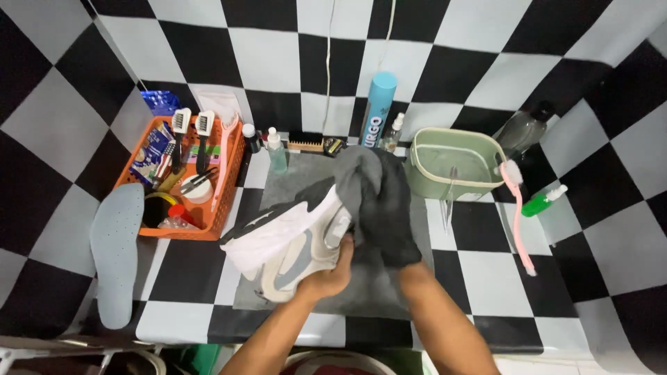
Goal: Cleaning a white sneaker using a small brush and a cleaning cloth at a workstation.
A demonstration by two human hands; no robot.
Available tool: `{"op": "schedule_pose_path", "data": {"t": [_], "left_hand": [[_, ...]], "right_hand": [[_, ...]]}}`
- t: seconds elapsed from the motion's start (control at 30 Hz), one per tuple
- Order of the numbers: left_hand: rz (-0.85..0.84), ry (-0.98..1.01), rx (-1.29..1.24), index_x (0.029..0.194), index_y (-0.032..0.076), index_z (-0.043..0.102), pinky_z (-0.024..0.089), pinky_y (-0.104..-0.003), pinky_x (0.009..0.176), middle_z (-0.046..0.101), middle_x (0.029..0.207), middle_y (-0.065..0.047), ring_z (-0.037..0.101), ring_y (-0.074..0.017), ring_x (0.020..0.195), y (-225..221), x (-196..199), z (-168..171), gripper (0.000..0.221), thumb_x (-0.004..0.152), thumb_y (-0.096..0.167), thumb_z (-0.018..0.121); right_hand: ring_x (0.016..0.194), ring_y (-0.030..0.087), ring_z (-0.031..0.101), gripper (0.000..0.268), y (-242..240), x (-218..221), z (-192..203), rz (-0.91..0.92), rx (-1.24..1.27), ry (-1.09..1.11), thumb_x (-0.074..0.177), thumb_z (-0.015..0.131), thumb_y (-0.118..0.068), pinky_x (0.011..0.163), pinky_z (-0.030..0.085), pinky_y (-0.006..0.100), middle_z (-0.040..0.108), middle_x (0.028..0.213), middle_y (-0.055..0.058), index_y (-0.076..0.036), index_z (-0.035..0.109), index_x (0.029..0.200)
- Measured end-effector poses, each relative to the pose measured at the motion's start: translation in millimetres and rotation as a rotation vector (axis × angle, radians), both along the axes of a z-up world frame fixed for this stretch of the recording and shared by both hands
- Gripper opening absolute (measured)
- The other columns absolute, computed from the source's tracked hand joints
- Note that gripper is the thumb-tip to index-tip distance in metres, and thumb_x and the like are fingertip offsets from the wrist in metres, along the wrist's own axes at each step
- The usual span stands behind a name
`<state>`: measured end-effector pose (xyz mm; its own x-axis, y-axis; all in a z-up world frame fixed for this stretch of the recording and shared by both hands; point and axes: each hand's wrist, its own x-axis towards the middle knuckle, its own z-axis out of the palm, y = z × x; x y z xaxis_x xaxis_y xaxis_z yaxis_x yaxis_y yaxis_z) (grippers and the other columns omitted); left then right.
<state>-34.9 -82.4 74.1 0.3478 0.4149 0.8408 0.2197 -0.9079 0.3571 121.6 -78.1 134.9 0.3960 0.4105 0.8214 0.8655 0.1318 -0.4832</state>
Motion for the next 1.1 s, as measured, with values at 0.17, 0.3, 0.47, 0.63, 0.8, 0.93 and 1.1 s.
{"op": "schedule_pose_path", "data": {"t": [0.17, 0.3, 0.47, 0.63, 0.8, 0.93, 1.1], "left_hand": [[0.343, -0.017, 0.526, 0.099, 0.012, 0.075, 0.043, -0.034, 0.062, 0.064, 0.088, -0.012, 0.057, -0.0246, 0.074, 8.6, -10.9, 1.4, 0.015, 0.085, 0.011, 0.070], [0.269, 0.037, 0.196, 0.116, 0.010, 0.064, 0.033, -0.042, 0.080, 0.054, 0.109, -0.017, 0.048, -0.0296, 0.096, 24.7, -5.0, 11.3, 0.030, 0.086, 0.012, 0.065], [0.028, 0.236, -0.144, 0.143, 0.005, 0.051, 0.025, -0.046, 0.120, 0.049, 0.142, -0.022, 0.044, -0.0305, 0.138, 39.0, 11.2, -41.5, 0.051, 0.093, 0.013, 0.056], [0.194, 0.716, 0.880, 0.109, 0.005, 0.064, 0.049, -0.041, 0.107, 0.067, 0.109, -0.016, 0.064, -0.0224, 0.111, 36.3, 5.4, -51.4, 0.016, 0.094, 0.007, 0.063], [0.200, 0.915, 0.851, 0.097, 0.006, 0.063, 0.050, -0.047, 0.103, 0.066, 0.103, -0.014, 0.064, -0.0278, 0.105, 43.4, 16.7, -55.7, 0.018, 0.092, 0.023, 0.069], [-0.064, 0.269, -0.623, 0.138, 0.007, 0.055, 0.029, -0.051, 0.119, 0.053, 0.145, -0.020, 0.047, -0.0342, 0.138, 26.4, 25.5, -140.0, 0.061, 0.092, 0.047, 0.065], [0.053, 0.415, 0.325, 0.114, -0.003, 0.070, 0.053, -0.040, 0.101, 0.071, 0.115, -0.020, 0.067, -0.0287, 0.115, 26.2, 34.6, -169.4, 0.030, 0.091, 0.017, 0.069]], "right_hand": [[0.112, 0.022, 0.062, 0.023, 24.2, 107.0, -59.9, 0.721, 0.388, 0.926, 0.104, 0.058, -0.015, 0.112, 0.041, 0.034, 0.068, 0.111, 0.013, 0.000, 0.061, 0.120], [0.105, 0.023, 0.064, 0.022, -30.0, 37.4, 14.4, 0.163, 0.117, 0.412, 0.103, 0.059, -0.021, 0.099, 0.049, 0.039, 0.064, 0.107, 0.014, -0.007, 0.059, 0.120], [0.104, 0.034, 0.068, 0.047, -25.7, -30.0, 16.5, 0.186, -0.072, 0.435, 0.079, 0.081, -0.015, 0.097, 0.052, 0.046, 0.067, 0.100, 0.015, -0.005, 0.064, 0.122], [0.118, 0.036, 0.065, 0.029, -13.4, -13.5, 28.4, 0.128, 0.071, 0.360, 0.091, 0.067, 0.003, 0.107, 0.047, 0.045, 0.071, 0.113, 0.022, 0.002, 0.068, 0.120], [0.119, 0.033, 0.067, 0.037, -33.1, -37.2, 7.2, 0.200, -0.219, 0.504, 0.084, 0.079, -0.014, 0.104, 0.051, 0.044, 0.077, 0.114, 0.016, -0.007, 0.074, 0.119], [0.122, 0.038, 0.065, 0.039, -29.7, -24.7, 22.0, 0.207, -0.205, 0.539, 0.083, 0.082, -0.023, 0.104, 0.050, 0.049, 0.076, 0.111, 0.018, -0.008, 0.072, 0.118], [0.112, 0.039, 0.069, 0.025, -26.4, 1.8, 14.9, 0.240, -0.131, 0.315, 0.087, 0.074, -0.021, 0.097, 0.052, 0.045, 0.074, 0.102, 0.019, -0.007, 0.074, 0.109]]}}
